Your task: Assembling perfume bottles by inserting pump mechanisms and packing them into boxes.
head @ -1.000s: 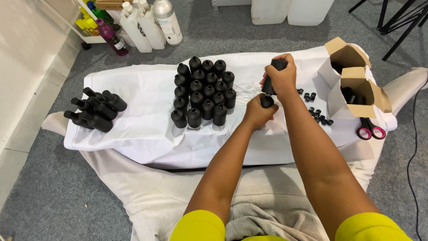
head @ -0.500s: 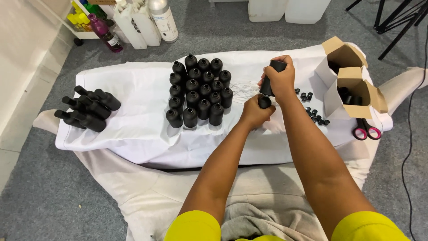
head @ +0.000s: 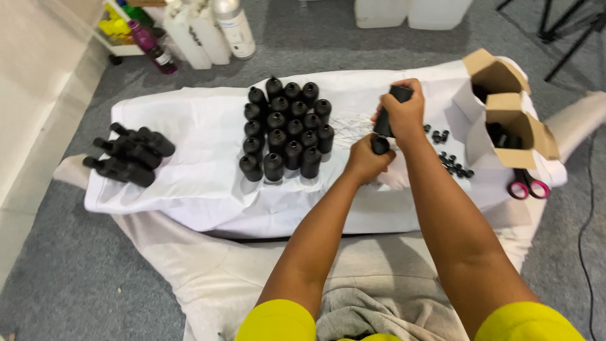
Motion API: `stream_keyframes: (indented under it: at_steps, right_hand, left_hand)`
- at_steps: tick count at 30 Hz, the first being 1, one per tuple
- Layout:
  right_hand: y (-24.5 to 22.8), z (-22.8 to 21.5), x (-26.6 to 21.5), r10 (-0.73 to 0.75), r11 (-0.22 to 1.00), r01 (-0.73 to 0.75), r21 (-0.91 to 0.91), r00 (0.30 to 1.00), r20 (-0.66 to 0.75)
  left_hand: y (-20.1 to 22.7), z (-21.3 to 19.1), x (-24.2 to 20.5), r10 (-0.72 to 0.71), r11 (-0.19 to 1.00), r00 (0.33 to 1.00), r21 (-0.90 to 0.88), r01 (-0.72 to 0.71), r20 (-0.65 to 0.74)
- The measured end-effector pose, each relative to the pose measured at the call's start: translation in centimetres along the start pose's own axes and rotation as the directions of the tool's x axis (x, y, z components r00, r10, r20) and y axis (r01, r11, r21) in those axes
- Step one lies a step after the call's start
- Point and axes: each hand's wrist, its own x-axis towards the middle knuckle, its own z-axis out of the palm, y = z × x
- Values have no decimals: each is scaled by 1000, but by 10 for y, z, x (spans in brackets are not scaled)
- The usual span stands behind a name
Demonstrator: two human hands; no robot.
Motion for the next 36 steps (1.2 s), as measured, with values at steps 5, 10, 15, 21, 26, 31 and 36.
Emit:
stream_keyframes:
  at_steps: [5, 10, 15, 21, 26, 31, 36]
  right_hand:
    - [-3, -4, 0, 24, 998, -25, -57, 1000, -10]
    - [-9, -1, -5, -22, 995, 21, -96, 1000, -9]
    - [-9, 2, -6, -56, 988, 50, -143, 998, -36]
    - [-20, 8, -16, -75, 962, 39, -272, 989, -126]
    - [-14, 11, -16, -133, 920, 51, -388, 973, -187]
    - [-18, 18, -16, -166, 904, 82, -420, 972, -168]
    - [-20, 8, -11, -75, 969, 30, -244, 981, -179]
  left_hand:
    - [17, -5, -10, -15, 1000, 1000, -7, 15, 7]
    - [18, -5, -11, -17, 1000, 1000, -12, 16, -15]
    - [12, -2, -8, 3, 1000, 1000, -10, -3, -19]
    - [6, 1, -4, 7, 1000, 1000, -16, -7, -2]
    - [18, -3, -14, -2, 1000, 1000, -16, 2, -13]
    - [19, -7, -13, -7, 1000, 1000, -26, 7, -12]
    - [32, -9, -23, 33, 998, 999, -59, -33, 5]
